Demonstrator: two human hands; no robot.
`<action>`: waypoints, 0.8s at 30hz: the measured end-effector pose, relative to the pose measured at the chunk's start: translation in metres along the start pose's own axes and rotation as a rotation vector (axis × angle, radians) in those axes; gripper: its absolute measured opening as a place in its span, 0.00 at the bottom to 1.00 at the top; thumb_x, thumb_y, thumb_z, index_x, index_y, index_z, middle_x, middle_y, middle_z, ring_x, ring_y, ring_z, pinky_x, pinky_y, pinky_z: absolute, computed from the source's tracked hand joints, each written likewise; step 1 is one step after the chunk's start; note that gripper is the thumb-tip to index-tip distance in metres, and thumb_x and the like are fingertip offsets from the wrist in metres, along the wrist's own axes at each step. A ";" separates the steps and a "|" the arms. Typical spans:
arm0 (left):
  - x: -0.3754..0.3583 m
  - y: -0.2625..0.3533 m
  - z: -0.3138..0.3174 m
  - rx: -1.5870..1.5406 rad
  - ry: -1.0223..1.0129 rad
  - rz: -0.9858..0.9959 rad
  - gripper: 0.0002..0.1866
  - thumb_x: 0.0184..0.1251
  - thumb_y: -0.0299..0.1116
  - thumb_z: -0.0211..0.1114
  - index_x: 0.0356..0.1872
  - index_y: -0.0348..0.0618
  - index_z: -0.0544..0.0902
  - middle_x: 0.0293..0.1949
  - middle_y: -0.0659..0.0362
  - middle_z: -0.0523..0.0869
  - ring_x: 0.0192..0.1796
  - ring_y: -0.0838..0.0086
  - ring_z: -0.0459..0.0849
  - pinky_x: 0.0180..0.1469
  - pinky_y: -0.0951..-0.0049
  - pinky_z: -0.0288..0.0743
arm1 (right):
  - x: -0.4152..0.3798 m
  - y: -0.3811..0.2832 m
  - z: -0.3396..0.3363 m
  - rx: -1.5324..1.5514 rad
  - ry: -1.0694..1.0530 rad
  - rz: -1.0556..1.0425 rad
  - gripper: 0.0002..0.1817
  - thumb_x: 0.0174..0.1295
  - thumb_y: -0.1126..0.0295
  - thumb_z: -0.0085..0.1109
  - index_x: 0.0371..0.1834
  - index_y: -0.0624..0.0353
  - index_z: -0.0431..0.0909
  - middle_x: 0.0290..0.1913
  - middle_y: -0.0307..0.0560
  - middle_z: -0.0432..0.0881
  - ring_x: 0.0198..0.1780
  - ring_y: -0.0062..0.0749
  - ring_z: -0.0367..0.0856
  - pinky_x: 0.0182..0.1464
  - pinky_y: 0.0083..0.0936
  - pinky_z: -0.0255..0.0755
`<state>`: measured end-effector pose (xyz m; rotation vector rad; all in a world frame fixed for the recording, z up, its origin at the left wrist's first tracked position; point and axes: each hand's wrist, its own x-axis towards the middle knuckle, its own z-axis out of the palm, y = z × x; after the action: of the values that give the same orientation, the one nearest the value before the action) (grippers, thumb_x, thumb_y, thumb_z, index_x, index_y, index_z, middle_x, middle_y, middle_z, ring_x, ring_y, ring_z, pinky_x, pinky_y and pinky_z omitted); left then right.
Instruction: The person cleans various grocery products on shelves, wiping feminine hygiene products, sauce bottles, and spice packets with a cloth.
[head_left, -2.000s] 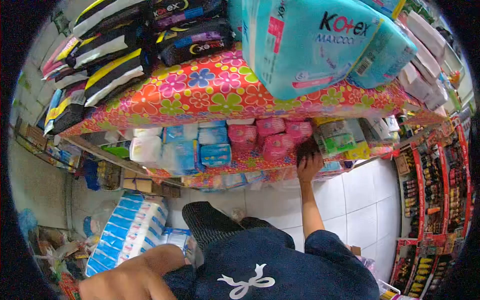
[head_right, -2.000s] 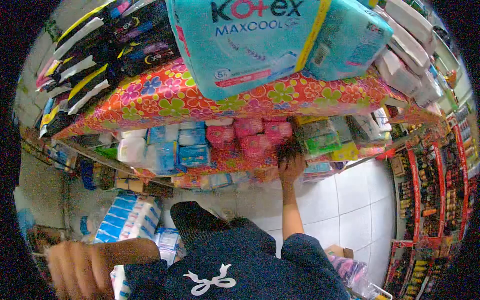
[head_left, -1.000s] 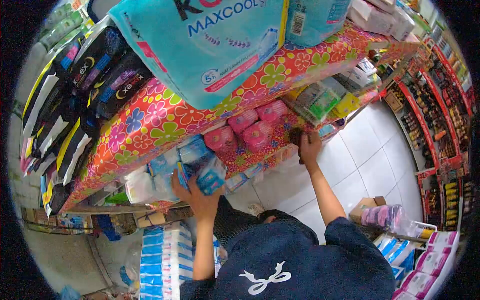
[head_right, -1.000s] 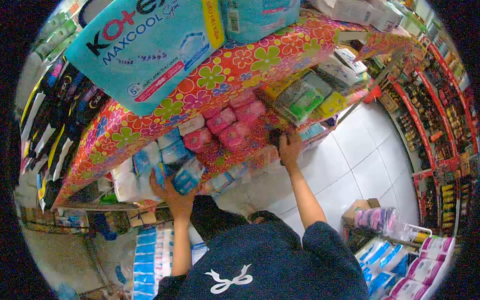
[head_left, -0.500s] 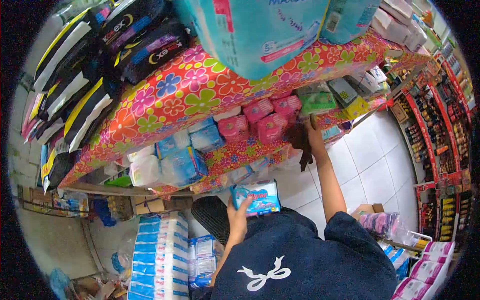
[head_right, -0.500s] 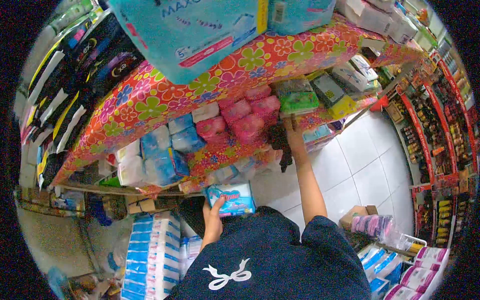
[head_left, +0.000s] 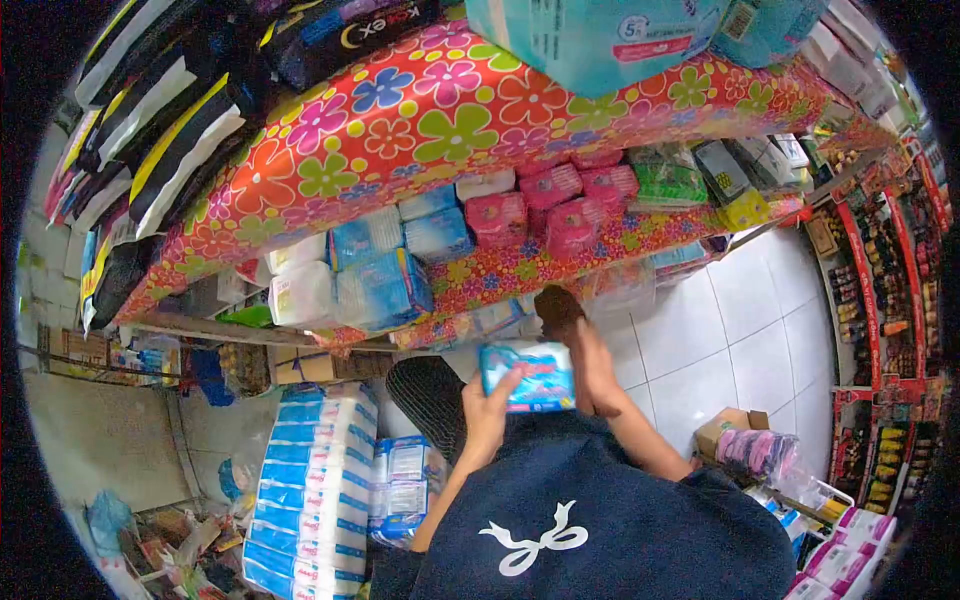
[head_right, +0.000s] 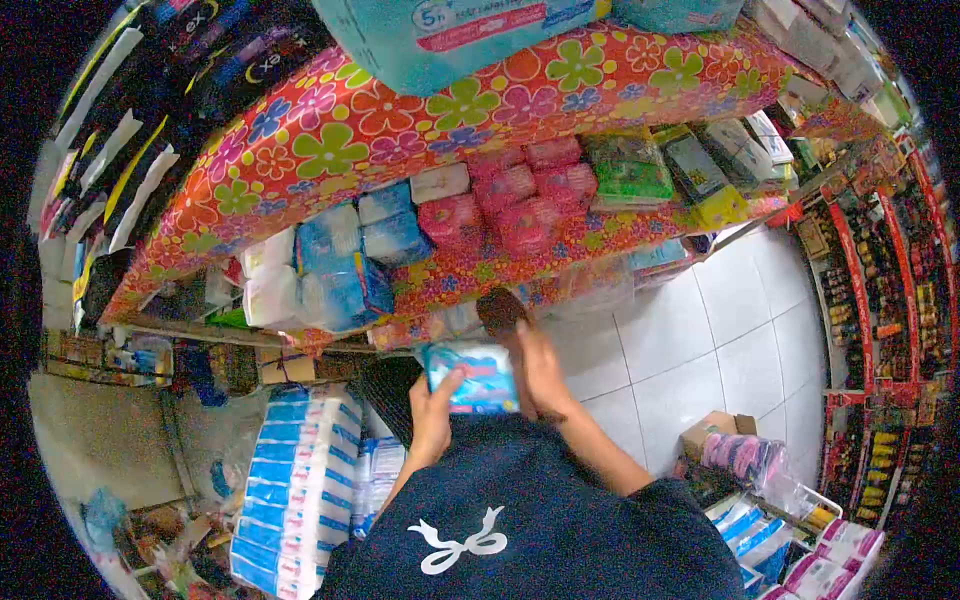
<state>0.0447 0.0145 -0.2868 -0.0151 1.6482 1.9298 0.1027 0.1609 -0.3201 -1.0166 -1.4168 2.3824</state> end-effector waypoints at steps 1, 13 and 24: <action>-0.005 -0.001 0.001 0.103 -0.014 -0.008 0.13 0.54 0.35 0.61 0.35 0.36 0.77 0.31 0.59 0.80 0.33 0.78 0.77 0.41 0.76 0.69 | 0.005 -0.009 -0.001 0.113 -0.061 -0.070 0.25 0.60 0.54 0.42 0.51 0.66 0.67 0.46 0.45 0.73 0.46 0.30 0.70 0.51 0.24 0.61; 0.011 -0.002 -0.022 0.099 0.200 0.009 0.17 0.56 0.38 0.57 0.39 0.33 0.76 0.35 0.57 0.79 0.34 0.78 0.75 0.38 0.78 0.68 | -0.036 -0.026 0.042 -1.088 -0.159 -1.054 0.18 0.52 0.59 0.51 0.48 0.41 0.73 0.52 0.46 0.67 0.54 0.49 0.61 0.58 0.43 0.53; -0.012 0.005 -0.010 0.111 -0.078 -0.084 0.14 0.57 0.40 0.57 0.27 0.37 0.79 0.22 0.64 0.78 0.25 0.84 0.72 0.28 0.82 0.65 | -0.006 -0.043 0.014 -0.384 -0.574 0.155 0.28 0.61 0.48 0.39 0.51 0.62 0.68 0.50 0.48 0.73 0.49 0.35 0.71 0.52 0.27 0.63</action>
<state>0.0490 0.0003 -0.2795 0.0334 1.6739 1.7525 0.0909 0.1712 -0.2769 -0.5307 -2.1221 2.7135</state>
